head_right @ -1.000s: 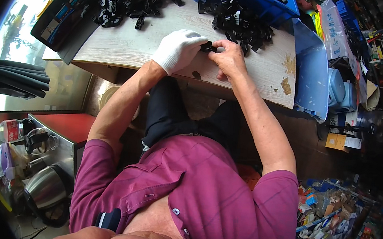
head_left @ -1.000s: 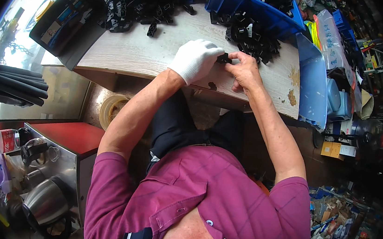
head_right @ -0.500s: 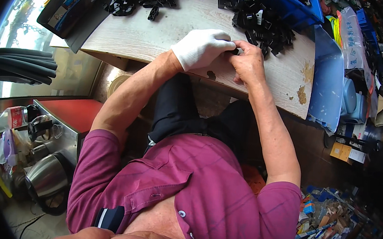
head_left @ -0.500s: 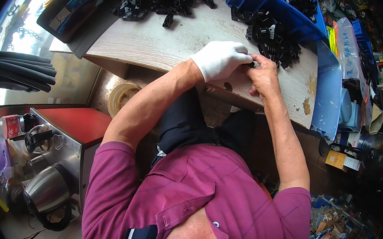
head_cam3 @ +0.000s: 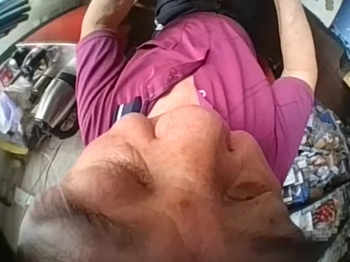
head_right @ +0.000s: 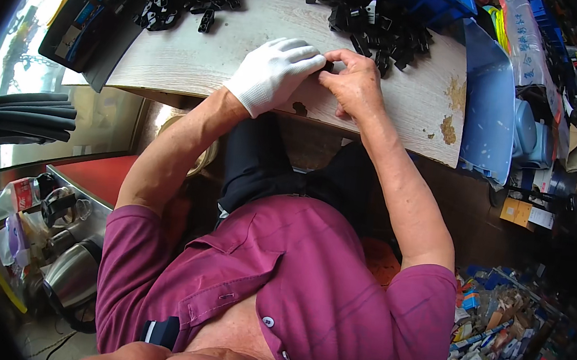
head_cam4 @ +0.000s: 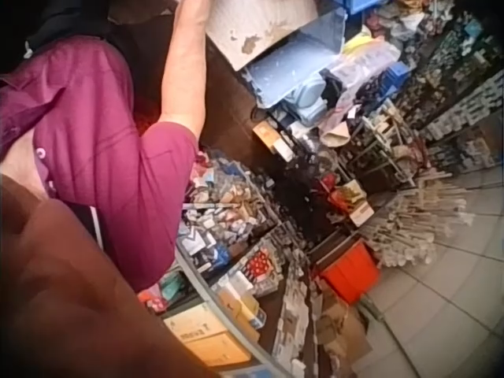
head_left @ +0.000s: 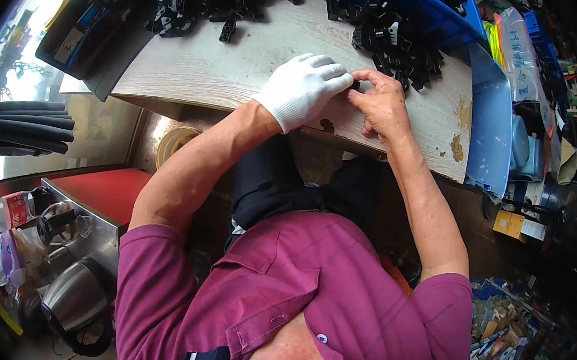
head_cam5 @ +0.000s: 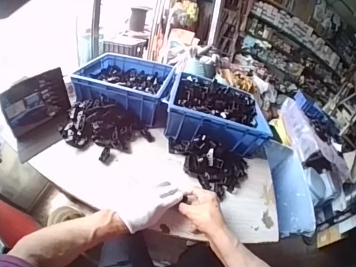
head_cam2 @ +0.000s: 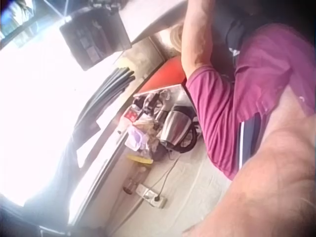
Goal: Manually assembling small black plastic components at a workshop bench.
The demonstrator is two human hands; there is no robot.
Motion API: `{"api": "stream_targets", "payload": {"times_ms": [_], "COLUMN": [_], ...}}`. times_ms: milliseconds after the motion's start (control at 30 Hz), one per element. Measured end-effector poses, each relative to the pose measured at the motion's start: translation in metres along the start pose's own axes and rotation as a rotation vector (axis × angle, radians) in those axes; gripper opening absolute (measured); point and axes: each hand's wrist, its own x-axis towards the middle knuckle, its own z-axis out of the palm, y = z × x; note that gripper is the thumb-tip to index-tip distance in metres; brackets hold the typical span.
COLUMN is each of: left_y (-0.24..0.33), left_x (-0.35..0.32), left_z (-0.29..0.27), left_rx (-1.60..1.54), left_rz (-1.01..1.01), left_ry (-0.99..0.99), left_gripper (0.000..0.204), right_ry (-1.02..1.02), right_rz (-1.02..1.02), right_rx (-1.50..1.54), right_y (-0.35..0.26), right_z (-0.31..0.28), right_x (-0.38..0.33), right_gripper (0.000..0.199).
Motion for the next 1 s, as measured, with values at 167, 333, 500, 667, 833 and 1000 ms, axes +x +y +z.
{"api": "stream_targets", "payload": {"times_ms": [167,333,500,667,833,1000], "left_y": [0.003,-0.018,-0.073,-0.078,-0.069,-0.07], "left_x": [0.003,-0.013,-0.062,-0.065,-0.058,-0.048], "left_z": [-0.002,-0.021,-0.04,-0.039,-0.034,-0.032], "left_rx": [-0.007,0.285,0.632,0.607,0.524,0.395], "left_rz": [0.002,-0.288,-0.844,-0.686,-0.601,-0.52], "left_ry": [-0.011,0.676,0.325,0.292,0.28,0.253], "left_gripper": [0.063,0.03,0.025,0.016,0.021,0.03], "right_ry": [0.0,0.009,0.121,0.615,0.71,0.36], "right_rz": [-0.008,-0.062,-0.052,-0.01,-0.03,0.006], "right_rx": [-0.021,0.164,0.454,0.574,0.554,0.418], "right_y": [0.001,0.009,0.018,0.034,0.037,0.019], "right_z": [-0.001,-0.01,-0.046,-0.124,-0.142,-0.094], "right_x": [0.0,-0.009,-0.016,0.0,-0.005,-0.004], "right_gripper": [0.033,0.038,0.041,0.031,0.029,0.028]}}
